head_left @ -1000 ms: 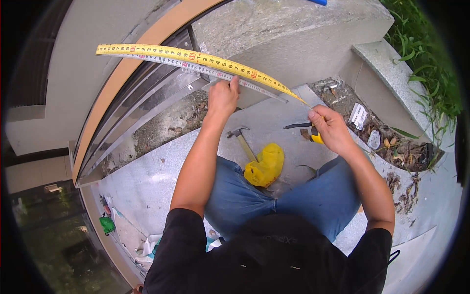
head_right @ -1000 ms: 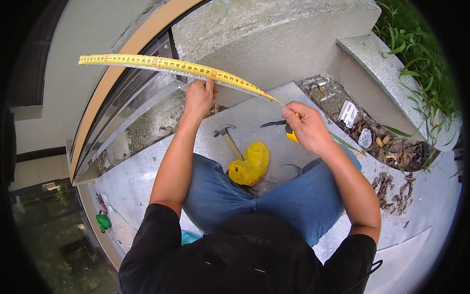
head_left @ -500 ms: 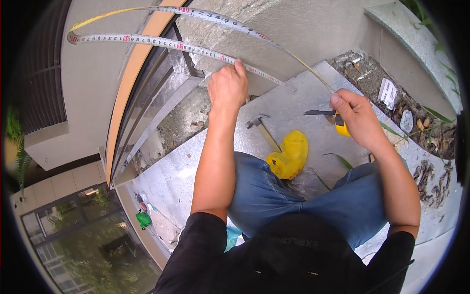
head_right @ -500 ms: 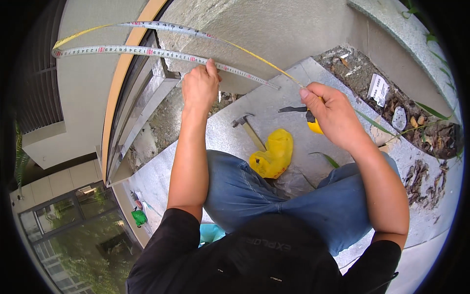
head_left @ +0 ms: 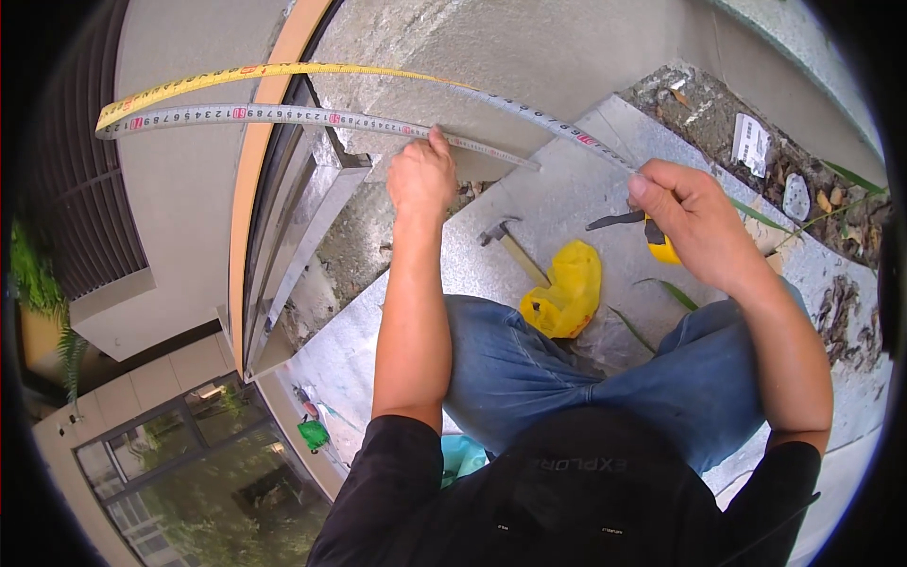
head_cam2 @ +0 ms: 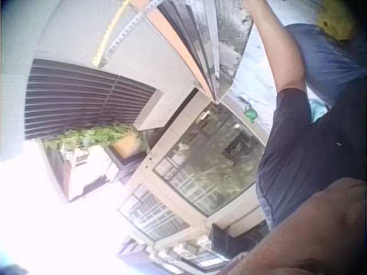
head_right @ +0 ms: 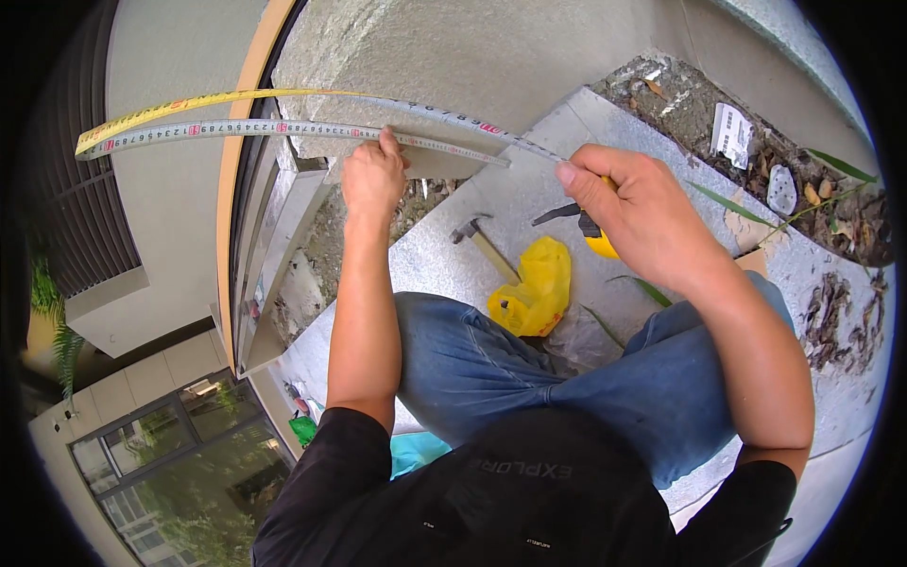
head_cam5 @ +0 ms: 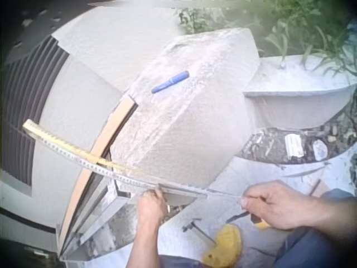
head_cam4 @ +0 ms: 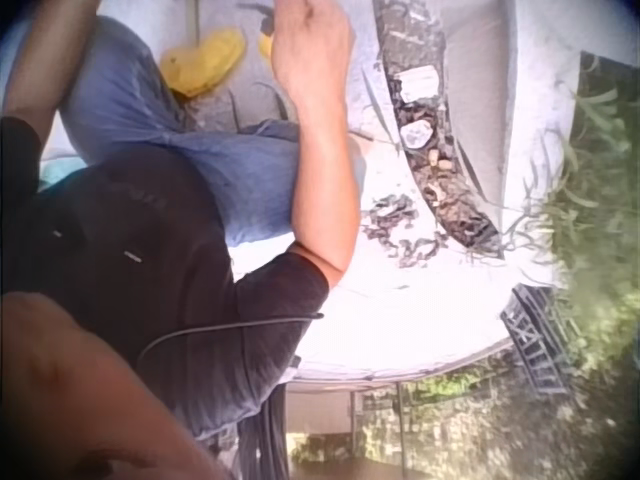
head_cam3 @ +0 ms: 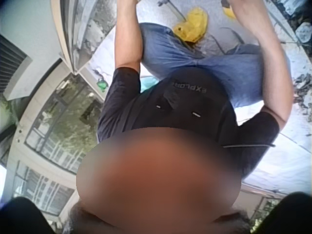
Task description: The person measures a gap in a stone structure using a tape measure and a ruler, then handles a piece of composite wood tile, applies a small clip to it, and places the tile into the measured space.
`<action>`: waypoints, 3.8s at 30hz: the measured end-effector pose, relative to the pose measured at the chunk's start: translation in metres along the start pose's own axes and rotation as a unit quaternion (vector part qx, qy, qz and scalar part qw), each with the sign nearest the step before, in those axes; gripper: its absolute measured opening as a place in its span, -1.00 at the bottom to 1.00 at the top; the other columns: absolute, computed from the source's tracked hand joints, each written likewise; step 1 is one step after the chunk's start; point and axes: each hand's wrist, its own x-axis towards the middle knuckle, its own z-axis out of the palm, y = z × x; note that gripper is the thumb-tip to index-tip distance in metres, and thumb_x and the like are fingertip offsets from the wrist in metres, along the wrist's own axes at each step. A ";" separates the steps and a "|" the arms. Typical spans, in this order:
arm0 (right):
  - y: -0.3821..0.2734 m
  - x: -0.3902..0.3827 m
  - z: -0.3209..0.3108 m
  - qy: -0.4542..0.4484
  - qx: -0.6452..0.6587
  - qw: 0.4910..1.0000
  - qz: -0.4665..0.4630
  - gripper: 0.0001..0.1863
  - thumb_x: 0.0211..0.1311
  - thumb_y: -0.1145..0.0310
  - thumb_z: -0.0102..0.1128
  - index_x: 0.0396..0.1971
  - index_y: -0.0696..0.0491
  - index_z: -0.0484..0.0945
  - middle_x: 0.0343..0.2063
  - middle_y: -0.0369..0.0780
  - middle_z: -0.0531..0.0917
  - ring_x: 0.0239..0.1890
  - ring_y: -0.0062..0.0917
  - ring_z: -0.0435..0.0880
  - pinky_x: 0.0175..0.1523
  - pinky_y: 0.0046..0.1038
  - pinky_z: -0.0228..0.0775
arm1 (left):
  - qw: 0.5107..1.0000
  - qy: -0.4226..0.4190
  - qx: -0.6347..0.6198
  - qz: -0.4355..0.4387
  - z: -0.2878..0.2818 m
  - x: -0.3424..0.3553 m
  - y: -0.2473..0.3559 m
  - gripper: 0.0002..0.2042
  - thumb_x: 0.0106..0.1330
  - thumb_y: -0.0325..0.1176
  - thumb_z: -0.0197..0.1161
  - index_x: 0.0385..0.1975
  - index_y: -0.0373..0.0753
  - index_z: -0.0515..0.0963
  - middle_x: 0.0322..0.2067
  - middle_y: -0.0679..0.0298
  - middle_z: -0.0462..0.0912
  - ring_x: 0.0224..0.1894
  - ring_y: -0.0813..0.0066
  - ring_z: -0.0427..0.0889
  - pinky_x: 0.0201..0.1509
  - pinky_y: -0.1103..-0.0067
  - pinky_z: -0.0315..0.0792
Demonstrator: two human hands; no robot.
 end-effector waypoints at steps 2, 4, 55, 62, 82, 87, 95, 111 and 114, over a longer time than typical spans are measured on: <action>-0.001 -0.001 0.000 0.003 0.007 1.000 -0.004 -0.57 0.55 0.07 0.08 -0.31 0.19 0.54 -0.56 -0.21 0.50 -0.44 -0.54 0.44 -0.28 -0.40 0.37 | 1.000 0.000 -0.003 0.003 0.001 0.001 -0.001 -0.38 0.56 0.10 -0.15 -0.18 -0.36 0.72 -0.15 -0.25 0.71 -0.01 -0.24 0.69 0.18 0.13 0.53; -0.002 -0.001 0.001 0.004 0.003 1.000 -0.002 -0.57 0.55 0.08 0.09 -0.31 0.20 0.54 -0.57 -0.21 0.48 -0.45 -0.53 0.42 -0.28 -0.39 0.36 | 1.000 0.002 -0.014 0.004 0.001 0.000 -0.001 -0.38 0.55 0.10 -0.15 -0.16 -0.35 0.72 -0.15 -0.25 0.71 -0.01 -0.24 0.69 0.17 0.13 0.53; 0.011 0.017 0.008 0.047 -0.022 0.998 -0.048 -0.64 0.54 0.16 0.15 -0.27 0.20 0.58 -0.53 -0.24 0.49 -0.42 -0.59 0.42 -0.28 -0.46 0.35 | 0.999 -0.026 -0.045 -0.011 -0.014 -0.006 0.003 -0.40 0.56 0.11 -0.12 -0.19 -0.31 0.73 -0.17 -0.23 0.72 -0.03 -0.22 0.70 0.15 0.12 0.54; 0.010 0.020 0.006 0.054 -0.029 0.997 -0.046 -0.65 0.56 0.14 0.12 -0.25 0.17 0.59 -0.55 -0.29 0.52 -0.42 -0.65 0.42 -0.27 -0.49 0.37 | 0.999 0.024 -0.036 0.021 -0.002 -0.004 -0.003 -0.40 0.56 0.11 -0.08 -0.49 -0.20 0.74 -0.41 -0.05 0.75 -0.22 -0.13 0.74 -0.01 0.15 0.58; 0.011 0.020 0.007 0.033 -0.056 0.997 -0.036 -0.62 0.58 0.13 0.09 -0.26 0.16 0.62 -0.41 -0.30 0.63 -0.27 -0.62 0.53 -0.07 -0.52 0.41 | 0.997 -0.010 -0.071 0.041 -0.021 -0.016 -0.002 -0.45 0.53 0.07 -0.05 -0.23 -0.31 0.73 -0.27 -0.19 0.73 -0.14 -0.22 0.73 0.04 0.08 0.58; 0.015 0.023 0.009 0.044 -0.044 0.997 -0.040 -0.61 0.59 0.12 0.07 -0.28 0.16 0.61 -0.41 -0.35 0.60 -0.31 -0.68 0.47 -0.15 -0.55 0.35 | 0.995 -0.015 -0.089 0.041 -0.027 -0.017 -0.002 -0.44 0.53 0.08 -0.07 -0.25 -0.28 0.75 -0.27 -0.19 0.73 -0.13 -0.20 0.73 0.06 0.09 0.58; 0.018 0.027 0.010 0.049 -0.039 0.998 -0.028 -0.63 0.57 0.14 0.11 -0.25 0.18 0.62 -0.41 -0.30 0.66 -0.31 -0.64 0.53 -0.13 -0.52 0.42 | 0.993 -0.018 -0.106 0.040 -0.032 -0.020 -0.004 -0.40 0.55 0.09 -0.12 -0.26 -0.31 0.75 -0.28 -0.17 0.74 -0.12 -0.19 0.73 0.07 0.11 0.56; 0.025 0.036 0.000 0.076 -0.014 0.996 -0.046 -0.62 0.60 0.11 0.06 -0.28 0.12 0.62 -0.44 -0.40 0.55 -0.37 -0.73 0.40 -0.23 -0.60 0.28 | 0.997 -0.039 -0.056 0.039 -0.035 -0.015 0.001 -0.43 0.58 0.04 -0.12 -0.25 -0.29 0.76 -0.24 -0.08 0.77 -0.13 -0.09 0.77 0.03 0.20 0.61; 0.024 0.036 0.001 0.068 -0.022 0.997 -0.037 -0.63 0.60 0.13 0.07 -0.26 0.14 0.62 -0.42 -0.37 0.58 -0.36 -0.70 0.43 -0.21 -0.58 0.33 | 0.997 -0.039 -0.047 0.044 -0.034 -0.014 0.002 -0.44 0.59 0.03 -0.12 -0.25 -0.28 0.76 -0.25 -0.07 0.77 -0.15 -0.07 0.77 0.01 0.21 0.62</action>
